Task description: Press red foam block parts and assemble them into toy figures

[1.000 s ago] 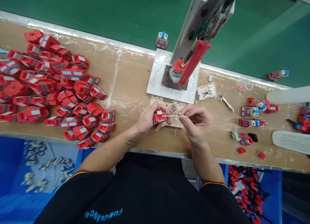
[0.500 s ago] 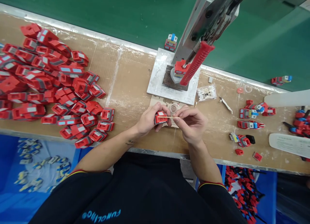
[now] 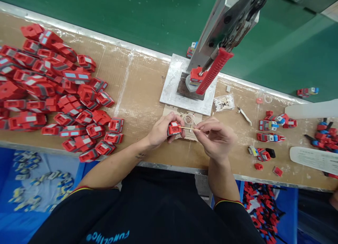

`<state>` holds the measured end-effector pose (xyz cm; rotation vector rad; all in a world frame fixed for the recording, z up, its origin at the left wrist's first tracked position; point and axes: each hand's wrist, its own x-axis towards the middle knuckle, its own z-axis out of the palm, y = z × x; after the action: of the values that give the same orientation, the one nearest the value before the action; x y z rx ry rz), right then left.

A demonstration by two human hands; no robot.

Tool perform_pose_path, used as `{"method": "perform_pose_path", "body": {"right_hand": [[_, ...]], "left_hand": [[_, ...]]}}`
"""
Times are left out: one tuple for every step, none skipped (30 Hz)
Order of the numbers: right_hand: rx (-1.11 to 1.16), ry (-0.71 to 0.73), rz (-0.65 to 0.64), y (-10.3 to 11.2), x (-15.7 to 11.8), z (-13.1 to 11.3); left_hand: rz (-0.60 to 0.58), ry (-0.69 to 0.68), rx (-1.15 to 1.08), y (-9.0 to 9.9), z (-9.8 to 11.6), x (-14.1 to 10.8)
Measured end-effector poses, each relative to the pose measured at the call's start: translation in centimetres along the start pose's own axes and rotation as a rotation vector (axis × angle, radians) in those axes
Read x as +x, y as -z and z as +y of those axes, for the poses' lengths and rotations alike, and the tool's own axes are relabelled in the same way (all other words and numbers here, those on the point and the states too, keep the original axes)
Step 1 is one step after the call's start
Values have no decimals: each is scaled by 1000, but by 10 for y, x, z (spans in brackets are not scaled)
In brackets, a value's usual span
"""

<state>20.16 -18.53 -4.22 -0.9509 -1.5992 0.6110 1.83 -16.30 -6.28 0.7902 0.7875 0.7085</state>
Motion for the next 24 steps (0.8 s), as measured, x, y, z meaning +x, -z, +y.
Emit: {"method": "perform_pose_path", "body": {"right_hand": [[3, -1, -9, 1, 1, -1], [10, -2, -14, 3, 2, -1], [18, -1, -7, 6, 3, -1], [23, 1, 16, 9, 3, -1], [23, 3, 55, 13, 4, 0], [15, 4, 105, 18, 5, 1], [-1, -1, 151, 22, 5, 3], [-25, -16, 176, 26, 6, 6], [-58, -42, 173, 30, 5, 9], [-99, -72, 139, 32, 5, 12], [-148, -99, 84, 32, 5, 15], [-202, -117, 19, 32, 4, 19], [-257, -124, -42, 30, 4, 23], [-304, -120, -94, 27, 4, 27], [-341, -109, -135, 24, 3, 31], [-365, -99, -164, 21, 3, 35], [-379, -92, -185, 18, 4, 38], [-385, -92, -205, 16, 4, 41], [-387, -97, -228, 15, 4, 43], [-387, -103, -255, 15, 5, 44], [-385, -112, -282, 16, 5, 43], [-381, -120, -301, 18, 5, 41], [-373, -128, -303, 21, 5, 38], [-356, -133, -280, 24, 5, 35]], "left_hand": [[3, 4, 1, 0, 0, 0], [6, 4, 3, 0, 0, 0], [10, 2, 5, 0, 0, 0], [12, -1, 7, 0, -1, 0], [14, -7, 8, 0, -1, 1], [14, -16, 8, 0, -1, 1], [13, -23, 7, 1, -2, 1], [12, -27, 7, 1, -2, 1], [10, -30, 9, 2, -2, 2], [10, -34, 11, 3, -1, 2], [13, -38, 15, 3, -1, 2], [17, -44, 19, 4, 0, 1], [23, -51, 22, 4, 0, 1], [31, -58, 25, 5, 1, 1], [41, -63, 25, 6, 2, 1], [51, -66, 26, 6, 2, 1], [60, -69, 28, 7, 3, 1], [68, -72, 30, 7, 3, 1], [76, -74, 33, 7, 4, 1], [83, -76, 36, 7, 4, 2], [88, -77, 39, 7, 4, 2], [93, -80, 43, 7, 4, 2], [97, -84, 48, 7, 5, 2], [99, -88, 54, 7, 5, 2]]}}
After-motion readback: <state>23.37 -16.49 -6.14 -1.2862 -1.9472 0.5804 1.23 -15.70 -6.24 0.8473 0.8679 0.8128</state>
